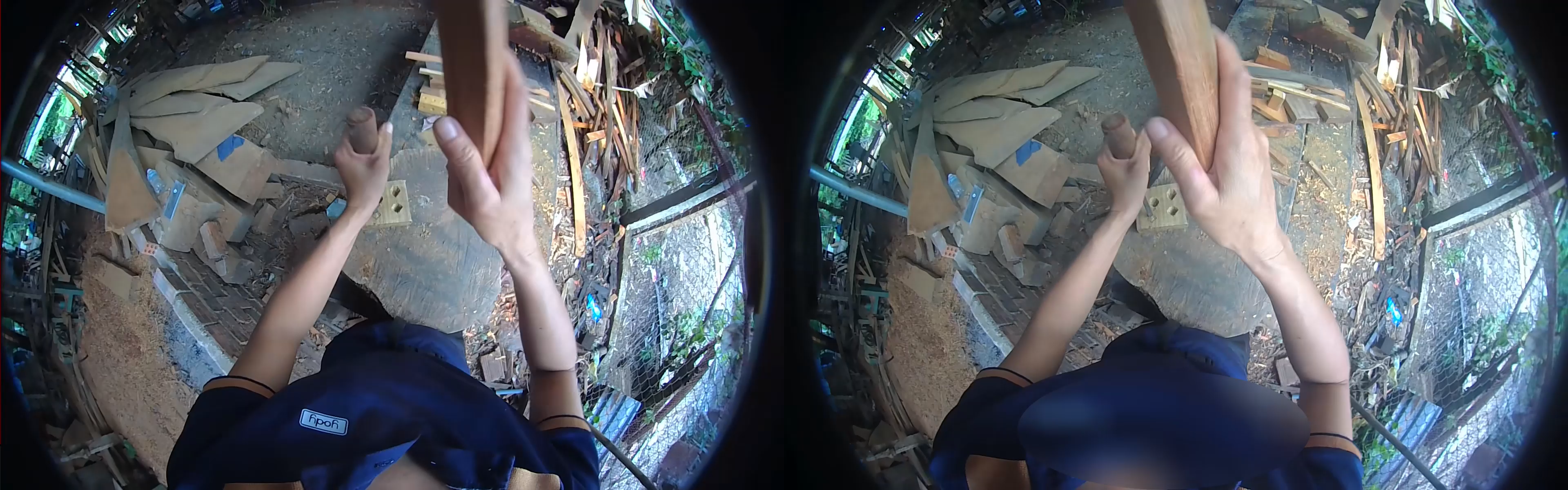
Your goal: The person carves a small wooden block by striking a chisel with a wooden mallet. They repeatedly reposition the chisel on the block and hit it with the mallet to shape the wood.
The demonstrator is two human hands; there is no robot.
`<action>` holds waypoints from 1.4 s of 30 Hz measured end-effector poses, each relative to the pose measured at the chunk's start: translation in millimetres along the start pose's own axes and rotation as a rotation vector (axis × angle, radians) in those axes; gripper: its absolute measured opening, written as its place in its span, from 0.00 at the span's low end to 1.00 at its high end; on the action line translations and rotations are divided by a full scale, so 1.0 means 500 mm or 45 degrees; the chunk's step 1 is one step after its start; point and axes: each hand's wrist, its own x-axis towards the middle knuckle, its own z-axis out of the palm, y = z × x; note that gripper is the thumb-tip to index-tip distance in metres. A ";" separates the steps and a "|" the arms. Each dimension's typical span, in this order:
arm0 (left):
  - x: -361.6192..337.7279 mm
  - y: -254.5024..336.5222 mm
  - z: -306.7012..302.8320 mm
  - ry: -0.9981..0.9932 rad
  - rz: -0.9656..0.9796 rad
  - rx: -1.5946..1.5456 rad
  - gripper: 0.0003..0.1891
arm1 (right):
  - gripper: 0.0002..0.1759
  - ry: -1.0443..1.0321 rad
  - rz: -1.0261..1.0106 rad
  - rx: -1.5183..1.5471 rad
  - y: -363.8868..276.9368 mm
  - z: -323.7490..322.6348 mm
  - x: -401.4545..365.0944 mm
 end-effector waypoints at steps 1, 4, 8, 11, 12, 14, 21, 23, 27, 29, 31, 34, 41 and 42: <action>-0.005 0.004 -0.001 -0.039 0.027 0.001 0.09 | 0.41 0.069 -0.209 -0.097 -0.013 -0.001 0.012; -0.020 0.010 0.005 0.000 0.248 -0.118 0.10 | 0.41 -0.694 0.405 -0.426 -0.036 -0.019 0.000; -0.028 -0.015 0.005 0.008 0.241 0.092 0.11 | 0.40 -0.994 0.478 -0.676 -0.072 -0.059 0.029; -0.043 -0.009 0.003 -0.063 0.104 -0.033 0.12 | 0.41 -0.372 0.110 -0.030 -0.092 -0.046 0.020; -0.046 -0.005 0.001 -0.094 0.121 -0.040 0.13 | 0.38 -0.231 -0.012 -0.114 -0.096 -0.027 0.015; -0.049 -0.008 0.001 -0.081 0.149 -0.095 0.14 | 0.40 -0.643 0.292 -0.445 -0.067 -0.024 -0.003; -0.040 -0.006 -0.013 -0.176 0.015 -0.076 0.11 | 0.38 -0.336 0.075 -0.088 -0.085 -0.032 -0.006; -0.034 0.010 -0.010 -0.131 0.141 -0.049 0.11 | 0.40 -0.460 0.327 -0.379 -0.089 -0.024 -0.028; -0.005 -0.004 -0.009 -0.110 0.322 -0.077 0.11 | 0.42 -0.868 0.353 -0.703 -0.022 -0.027 -0.048; 0.015 -0.029 -0.034 -0.041 -0.213 -0.310 0.09 | 0.43 -0.799 0.448 -0.535 -0.001 -0.012 -0.079; 0.028 -0.050 -0.069 0.066 -0.416 -0.483 0.09 | 0.41 -0.419 0.712 -0.020 0.047 0.017 -0.130; 0.042 -0.066 -0.119 0.287 -0.536 -0.629 0.11 | 0.43 -0.559 0.842 -0.202 0.160 0.046 -0.227; 0.070 -0.148 -0.252 0.448 -1.270 -0.767 0.11 | 0.44 -0.726 1.040 -0.493 0.261 0.079 -0.382; 0.066 -0.144 -0.250 0.475 -1.167 -0.750 0.11 | 0.44 -0.723 1.043 -0.489 0.267 0.079 -0.383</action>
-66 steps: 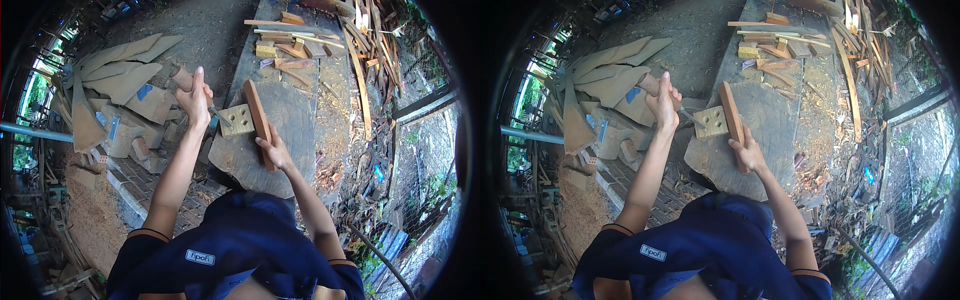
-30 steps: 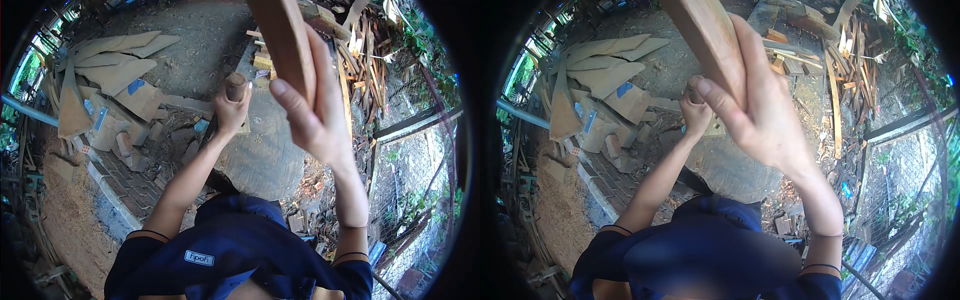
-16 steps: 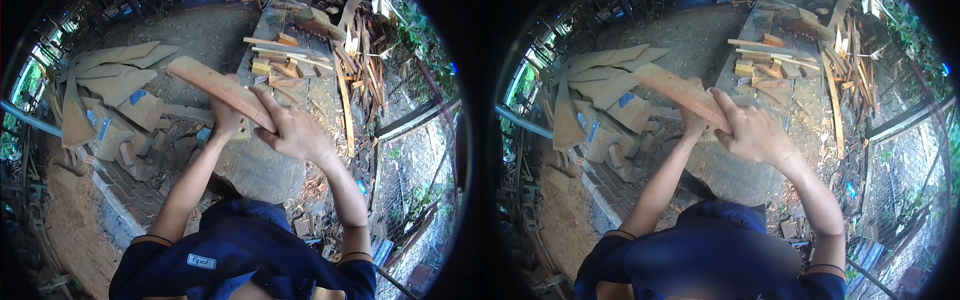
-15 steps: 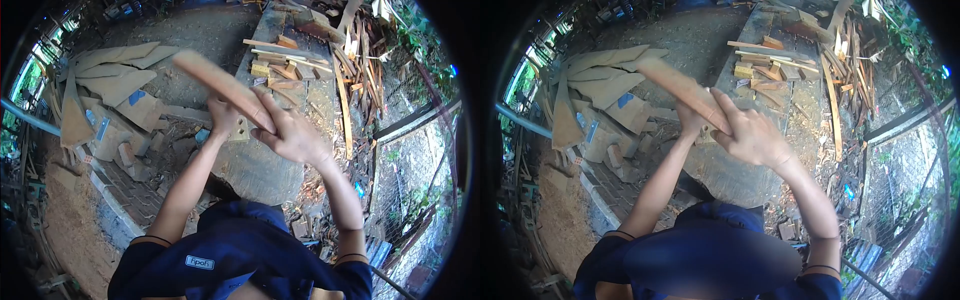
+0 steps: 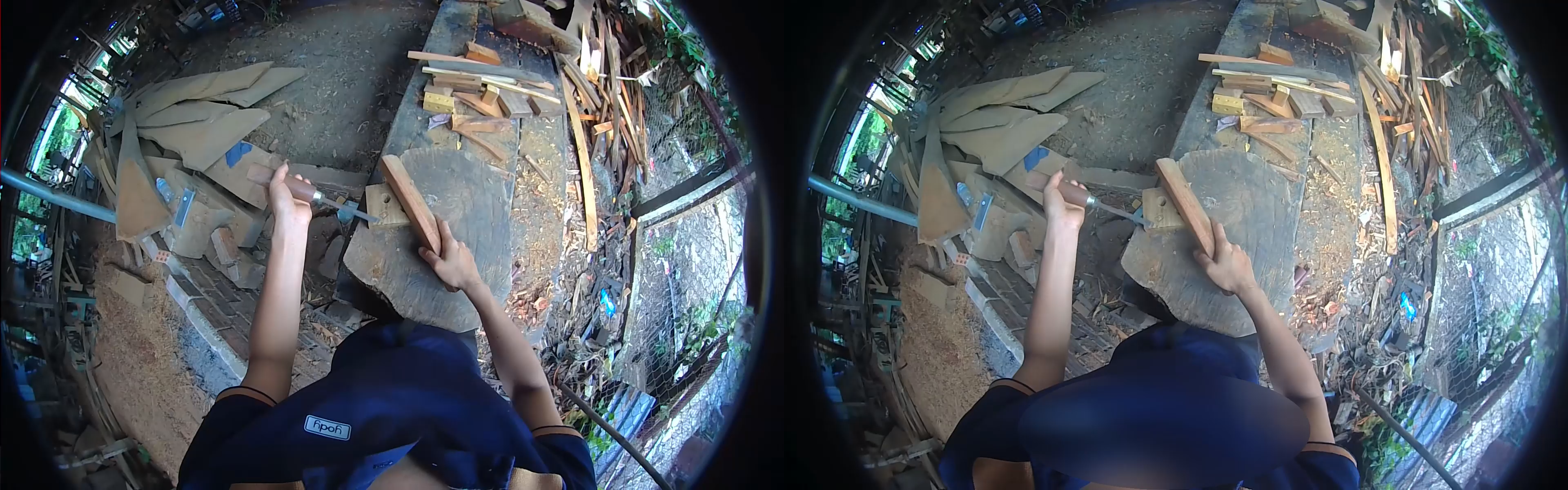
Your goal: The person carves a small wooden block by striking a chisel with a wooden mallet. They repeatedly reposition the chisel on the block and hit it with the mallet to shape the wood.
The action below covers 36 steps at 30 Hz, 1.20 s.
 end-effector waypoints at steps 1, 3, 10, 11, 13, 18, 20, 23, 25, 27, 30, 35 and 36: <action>-0.017 -0.002 0.007 -0.003 0.100 -0.003 0.12 | 0.44 -0.001 -0.003 0.035 -0.002 -0.002 0.000; -0.069 -0.008 0.047 -0.037 0.236 -0.014 0.21 | 0.45 0.003 0.002 0.072 -0.003 -0.005 -0.002; -0.157 -0.038 0.152 -0.883 0.820 0.156 0.19 | 0.44 0.022 0.048 0.124 -0.005 -0.009 -0.004; -0.155 -0.042 0.160 -0.892 0.816 0.159 0.19 | 0.44 0.018 0.070 0.122 -0.006 -0.007 -0.004; -0.155 -0.054 0.174 -0.942 1.014 0.343 0.18 | 0.44 0.021 0.076 0.124 -0.010 -0.008 -0.005; -0.159 -0.061 0.185 -1.043 0.901 0.405 0.22 | 0.44 0.052 0.033 0.114 -0.005 -0.006 -0.002; -0.158 -0.063 0.178 -0.995 0.860 0.351 0.23 | 0.44 0.047 0.014 0.126 0.000 -0.005 -0.001; -0.162 -0.049 0.156 -0.821 0.703 0.332 0.31 | 0.44 0.052 0.011 0.138 -0.001 -0.007 -0.003; -0.159 -0.035 0.144 -0.935 0.477 0.205 0.39 | 0.44 0.051 0.007 0.136 -0.001 -0.005 -0.002; -0.165 -0.038 0.144 -0.903 0.505 0.270 0.41 | 0.43 0.056 0.006 0.132 0.000 -0.005 -0.002; -0.163 -0.050 0.134 -1.000 0.463 0.286 0.41 | 0.44 0.055 0.020 0.123 -0.002 -0.006 0.000; -0.167 -0.071 0.136 -1.011 0.503 0.304 0.42 | 0.44 0.044 0.029 0.119 -0.003 -0.005 -0.002; -0.166 -0.073 0.136 -1.016 0.505 0.301 0.42 | 0.44 0.049 0.028 0.118 -0.002 -0.005 -0.001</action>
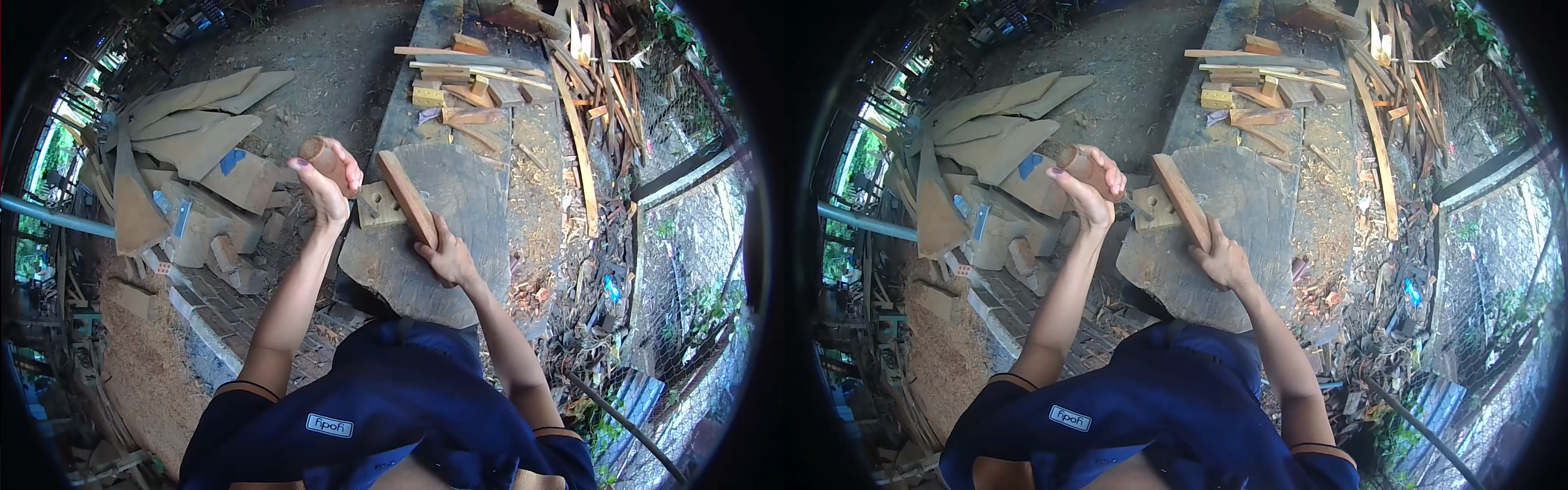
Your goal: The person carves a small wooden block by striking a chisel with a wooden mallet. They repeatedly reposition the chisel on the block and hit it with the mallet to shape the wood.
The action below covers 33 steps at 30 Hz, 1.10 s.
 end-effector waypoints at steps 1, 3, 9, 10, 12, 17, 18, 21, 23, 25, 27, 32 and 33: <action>0.000 -0.002 0.001 0.001 -0.002 0.008 0.42 | 0.44 0.002 -0.001 -0.008 0.000 0.001 -0.001; 0.001 -0.006 0.002 -0.003 -0.006 0.014 0.42 | 0.44 0.008 0.002 -0.015 0.001 0.001 -0.001; 0.003 -0.002 0.006 -0.012 0.000 0.083 0.42 | 0.44 -0.002 -0.007 -0.011 -0.001 0.000 -0.002; 0.006 -0.004 0.005 0.026 0.012 0.061 0.43 | 0.44 0.004 -0.008 -0.015 0.000 0.002 -0.002; 0.007 -0.008 0.004 0.062 0.020 0.037 0.43 | 0.44 0.011 -0.006 -0.019 0.004 0.002 -0.002; 0.004 -0.007 -0.001 0.060 0.014 0.029 0.41 | 0.44 -0.012 0.008 0.000 -0.007 -0.005 -0.004; 0.005 -0.007 0.000 0.060 0.014 0.029 0.41 | 0.44 -0.012 0.007 -0.001 -0.005 -0.004 -0.003; 0.007 -0.010 0.006 0.112 0.023 0.020 0.41 | 0.44 -0.013 0.008 -0.019 -0.002 -0.002 -0.002; 0.007 -0.014 0.011 0.162 0.094 0.064 0.40 | 0.44 -0.003 -0.004 -0.007 -0.004 -0.003 -0.004; 0.003 -0.015 0.014 0.157 0.080 0.102 0.41 | 0.44 -0.002 0.004 -0.009 -0.005 -0.002 -0.004; 0.001 -0.017 0.020 0.154 0.066 0.139 0.41 | 0.44 -0.002 0.011 -0.012 -0.007 -0.004 -0.005; -0.010 -0.035 0.029 0.095 0.142 0.215 0.37 | 0.45 -0.014 0.035 -0.023 -0.010 -0.004 -0.006; -0.017 -0.039 0.035 0.053 0.181 0.253 0.34 | 0.45 -0.011 0.031 -0.031 -0.006 -0.004 -0.004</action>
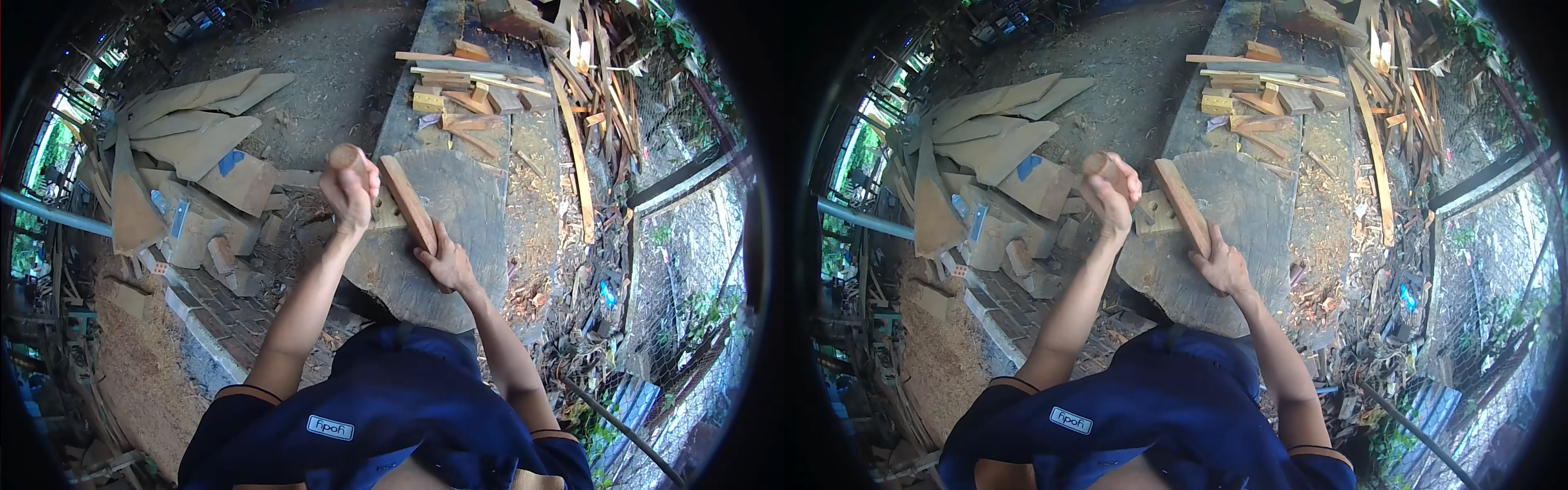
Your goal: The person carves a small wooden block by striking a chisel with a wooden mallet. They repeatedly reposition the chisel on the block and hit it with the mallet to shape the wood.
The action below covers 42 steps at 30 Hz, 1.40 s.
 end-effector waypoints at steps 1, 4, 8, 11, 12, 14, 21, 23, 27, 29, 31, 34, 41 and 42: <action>-0.008 0.004 0.010 -0.021 0.088 -0.034 0.24 | 0.46 -0.004 -0.003 0.015 0.003 0.000 0.002; -0.025 -0.015 0.014 -0.006 0.199 0.255 0.11 | 0.45 0.045 -0.095 0.082 0.030 0.002 0.012; -0.049 0.009 0.048 -0.119 0.419 0.436 0.10 | 0.35 0.231 -0.035 0.577 -0.102 -0.119 -0.026; -0.067 0.011 0.085 -0.210 0.505 0.445 0.10 | 0.25 0.505 -0.243 0.844 -0.170 -0.247 -0.110; -0.076 0.011 0.092 -0.246 0.497 0.487 0.10 | 0.23 0.603 -0.348 0.931 -0.157 -0.276 -0.136; -0.084 0.013 0.106 -0.283 0.476 0.558 0.11 | 0.20 0.864 -0.710 1.170 -0.186 -0.306 -0.177; -0.088 0.006 0.121 -0.230 0.474 0.649 0.11 | 0.34 0.290 -0.002 0.586 -0.150 -0.229 -0.260; -0.088 0.006 0.120 -0.225 0.448 0.652 0.10 | 0.35 0.651 -0.351 0.974 -0.097 -0.246 -0.254; -0.084 0.011 0.122 -0.217 0.428 0.620 0.09 | 0.36 0.397 -0.125 1.372 -0.107 -0.220 -0.276; -0.083 0.017 0.124 -0.211 0.394 0.669 0.08 | 0.40 0.276 -0.169 0.222 -0.105 -0.193 -0.244; -0.073 0.011 0.125 -0.224 0.440 0.670 0.08 | 0.40 0.378 -0.277 0.347 -0.138 -0.208 -0.245; -0.091 0.006 0.119 -0.303 0.402 0.660 0.08 | 0.39 0.618 -0.484 0.513 -0.166 -0.227 -0.264; -0.086 -0.001 0.109 -0.362 0.425 0.713 0.10 | 0.36 0.402 -0.444 0.351 -0.096 -0.200 -0.204; -0.091 0.009 0.107 -0.359 0.413 0.716 0.10 | 0.37 0.553 -0.633 0.397 -0.068 -0.194 -0.191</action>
